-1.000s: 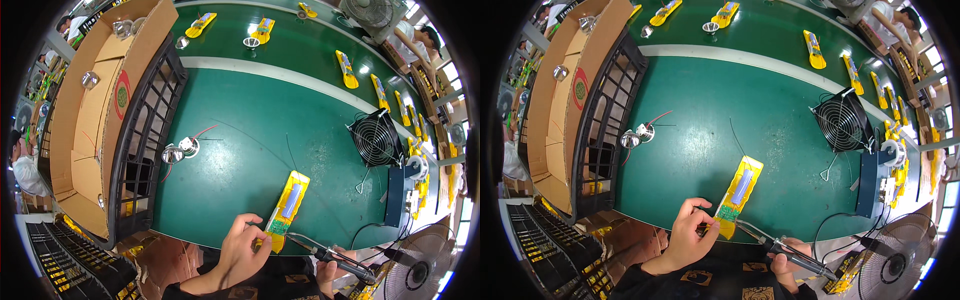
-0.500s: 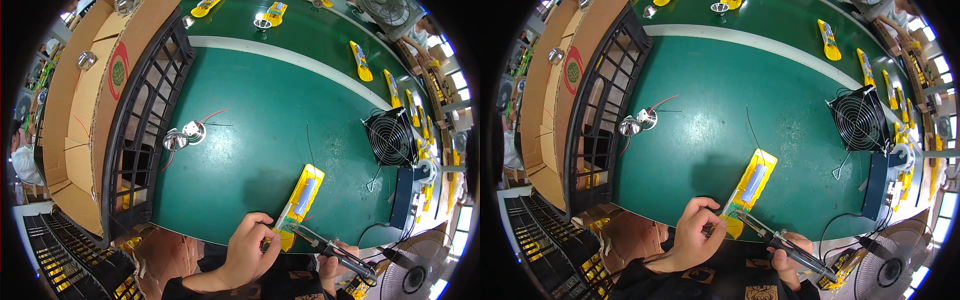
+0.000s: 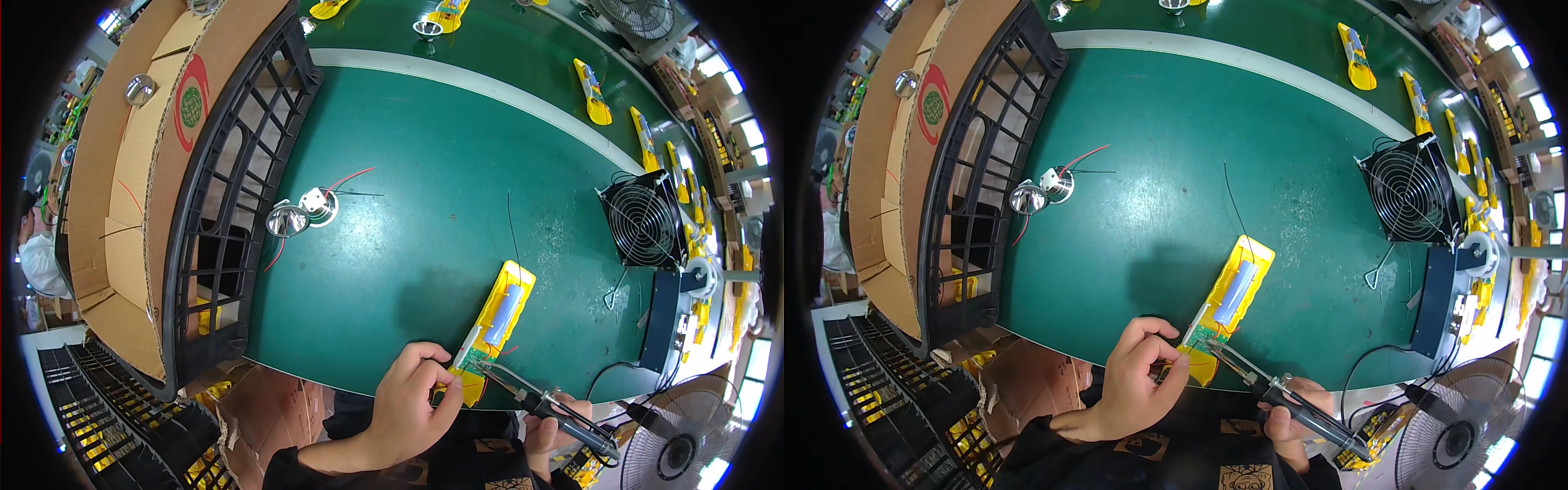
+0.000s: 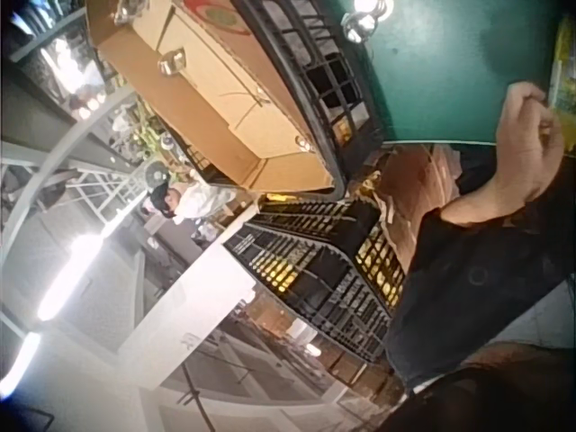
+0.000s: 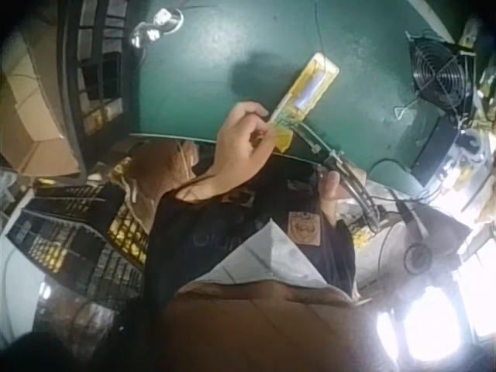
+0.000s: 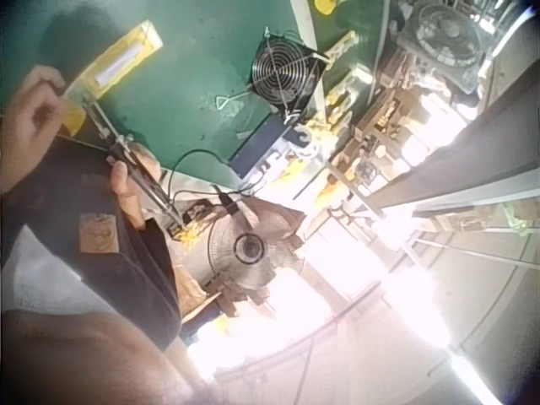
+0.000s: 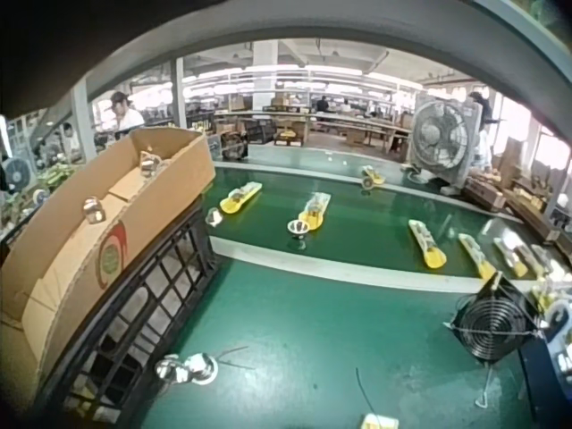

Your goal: The person assembles flashlights by taking reflectors from a box, soldering wires to the circuit board inside each casing with a soldering iron, and placing the assembled units onto a conveyor belt.

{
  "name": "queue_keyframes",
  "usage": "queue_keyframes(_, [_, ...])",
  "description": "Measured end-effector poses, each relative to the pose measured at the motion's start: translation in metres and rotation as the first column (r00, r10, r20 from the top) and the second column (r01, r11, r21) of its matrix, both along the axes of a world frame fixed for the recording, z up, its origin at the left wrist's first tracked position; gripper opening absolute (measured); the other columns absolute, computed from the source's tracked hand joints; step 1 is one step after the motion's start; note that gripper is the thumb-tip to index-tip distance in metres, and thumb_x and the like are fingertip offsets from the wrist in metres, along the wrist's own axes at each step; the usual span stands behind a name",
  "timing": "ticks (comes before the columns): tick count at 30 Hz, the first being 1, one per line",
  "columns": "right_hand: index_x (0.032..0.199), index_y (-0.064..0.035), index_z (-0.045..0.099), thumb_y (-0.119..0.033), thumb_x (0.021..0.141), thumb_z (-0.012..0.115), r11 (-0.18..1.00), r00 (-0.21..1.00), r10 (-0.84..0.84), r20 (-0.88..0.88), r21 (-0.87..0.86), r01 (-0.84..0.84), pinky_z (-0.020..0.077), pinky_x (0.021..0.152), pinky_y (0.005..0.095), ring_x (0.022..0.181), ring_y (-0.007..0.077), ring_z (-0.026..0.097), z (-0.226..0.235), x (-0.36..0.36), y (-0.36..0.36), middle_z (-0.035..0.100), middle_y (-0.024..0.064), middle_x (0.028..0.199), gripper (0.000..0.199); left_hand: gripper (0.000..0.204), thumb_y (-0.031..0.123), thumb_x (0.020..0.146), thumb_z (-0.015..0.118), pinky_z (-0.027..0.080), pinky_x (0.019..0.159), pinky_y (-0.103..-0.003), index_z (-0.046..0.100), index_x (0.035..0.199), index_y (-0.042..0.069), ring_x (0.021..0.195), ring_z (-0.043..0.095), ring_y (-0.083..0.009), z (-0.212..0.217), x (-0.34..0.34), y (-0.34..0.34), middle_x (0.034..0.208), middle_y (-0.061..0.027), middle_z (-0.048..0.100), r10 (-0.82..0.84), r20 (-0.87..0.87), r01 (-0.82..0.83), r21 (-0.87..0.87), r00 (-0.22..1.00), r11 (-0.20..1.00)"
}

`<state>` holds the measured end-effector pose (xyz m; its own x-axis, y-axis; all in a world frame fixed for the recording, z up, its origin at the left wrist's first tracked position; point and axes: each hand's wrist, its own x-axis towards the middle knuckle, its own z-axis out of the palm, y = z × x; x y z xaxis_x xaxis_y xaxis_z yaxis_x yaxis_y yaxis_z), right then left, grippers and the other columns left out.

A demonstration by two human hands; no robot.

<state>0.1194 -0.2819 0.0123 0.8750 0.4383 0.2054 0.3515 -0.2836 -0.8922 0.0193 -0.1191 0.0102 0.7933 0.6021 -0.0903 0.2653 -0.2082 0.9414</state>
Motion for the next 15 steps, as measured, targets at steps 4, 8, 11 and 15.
queue_keyframes(4, [0.054,-0.0025,0.048,-0.036,0.077,0.057,0.989,0.996,-0.008,0.085,0.148,-0.005,0.0393,0.038,0.0245,0.035,0.0145,0.049,0.000,0.003,0.007,0.051,0.0039,0.044,0.042,0.009,0.001,0.073,0.059,0.047,0.057,-0.023,0.050,0.071,-0.002,0.066,0.054,-0.0143,-0.001,-0.001,-0.001,0.093,-0.0118,0.048,0.004,-0.012,-0.003,0.003,1.000,1.000])
queue_keyframes(8, [0.075,-0.0019,0.042,-0.042,0.079,0.056,0.982,0.985,-0.081,0.152,0.183,0.052,0.0402,0.040,0.0243,0.035,0.0128,0.048,-0.004,0.001,0.002,0.050,0.0027,0.045,0.043,0.010,0.002,0.072,0.060,0.046,0.056,-0.023,0.050,0.071,-0.001,0.065,0.054,-0.0145,0.000,0.000,-0.001,0.092,-0.0115,0.048,0.007,-0.001,-0.007,0.047,1.000,0.999])
queue_keyframes(11, [0.082,-0.0026,0.037,-0.045,0.079,0.055,0.971,0.984,-0.144,0.102,0.206,0.121,0.0404,0.042,0.0236,0.037,0.0116,0.048,-0.007,0.000,-0.005,0.049,0.0019,0.045,0.046,0.010,0.003,0.071,0.061,0.045,0.056,-0.025,0.051,0.071,0.001,0.066,0.054,-0.0170,0.002,-0.001,-0.002,0.093,-0.0110,0.049,0.009,-0.033,-0.007,0.062,0.999,0.998])
queue_keyframes(15, [0.078,-0.0029,0.038,-0.050,0.078,0.053,0.935,0.923,-0.337,0.185,0.182,0.305,0.0395,0.043,0.0224,0.037,0.0090,0.044,-0.012,0.007,-0.014,0.042,-0.0003,0.043,0.050,0.011,0.004,0.069,0.063,0.043,0.058,-0.027,0.054,0.073,0.003,0.069,0.052,-0.0185,0.003,-0.001,-0.003,0.094,-0.0101,0.050,0.027,0.005,-0.027,0.211,1.000,0.977])
